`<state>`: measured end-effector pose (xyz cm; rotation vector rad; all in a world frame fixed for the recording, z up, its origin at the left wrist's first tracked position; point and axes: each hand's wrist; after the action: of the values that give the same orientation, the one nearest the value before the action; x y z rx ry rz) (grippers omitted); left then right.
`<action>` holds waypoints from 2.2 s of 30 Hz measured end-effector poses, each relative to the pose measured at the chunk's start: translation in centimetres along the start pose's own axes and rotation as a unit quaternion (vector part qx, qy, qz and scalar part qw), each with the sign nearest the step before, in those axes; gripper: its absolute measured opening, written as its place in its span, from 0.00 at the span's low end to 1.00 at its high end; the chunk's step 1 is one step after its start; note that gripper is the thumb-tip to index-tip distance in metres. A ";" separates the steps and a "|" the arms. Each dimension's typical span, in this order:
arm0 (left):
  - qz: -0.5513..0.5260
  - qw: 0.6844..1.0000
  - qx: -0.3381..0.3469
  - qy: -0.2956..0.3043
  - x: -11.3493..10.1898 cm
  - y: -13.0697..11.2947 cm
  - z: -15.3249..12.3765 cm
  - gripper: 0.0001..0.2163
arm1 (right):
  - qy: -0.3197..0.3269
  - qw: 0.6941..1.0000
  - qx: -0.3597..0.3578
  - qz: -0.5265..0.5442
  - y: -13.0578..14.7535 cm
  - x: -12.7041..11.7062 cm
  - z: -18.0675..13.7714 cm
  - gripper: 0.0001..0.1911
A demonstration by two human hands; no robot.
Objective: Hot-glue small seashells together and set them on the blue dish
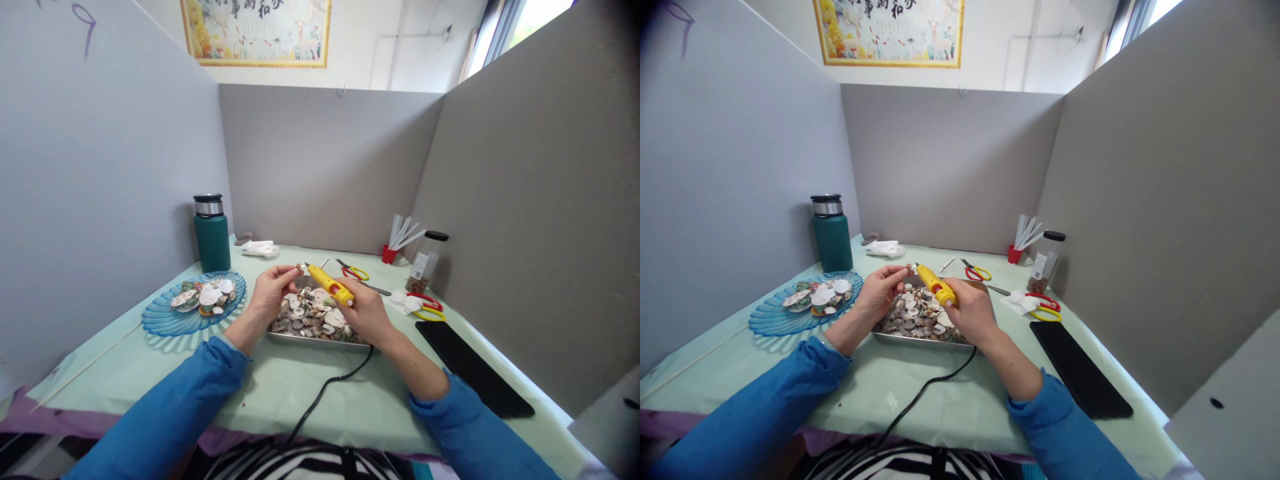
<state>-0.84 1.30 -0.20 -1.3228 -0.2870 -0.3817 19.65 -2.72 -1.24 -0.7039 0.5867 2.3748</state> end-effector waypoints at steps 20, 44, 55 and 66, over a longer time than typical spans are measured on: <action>0.008 1.000 0.007 -0.007 0.0 0.0 -0.1 0.14 | -0.003 0.999 -0.033 0.020 0.0 -0.5 0.2 0.13; 0.011 1.000 0.014 -0.013 0.1 -0.1 -0.1 0.13 | 0.001 0.999 -0.038 0.013 0.0 -0.5 0.1 0.13; 0.024 1.000 0.015 -0.008 0.2 -0.2 -0.2 0.13 | 0.009 0.999 -0.031 -0.004 -0.1 -0.4 0.0 0.16; 0.034 0.999 0.011 -0.014 0.3 -0.3 -0.3 0.13 | 0.019 0.998 -0.047 -0.048 -0.4 -0.5 0.1 0.22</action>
<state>-0.69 0.93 0.08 -1.3133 -0.2680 -0.3010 20.24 -2.57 -0.96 -0.8022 0.4479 2.3168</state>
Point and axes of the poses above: each hand's wrist, its own z-axis towards the middle knuckle, its own x-axis out of the palm, y = z × x, and after that the axes turned 3 degrees about -x, right-handed
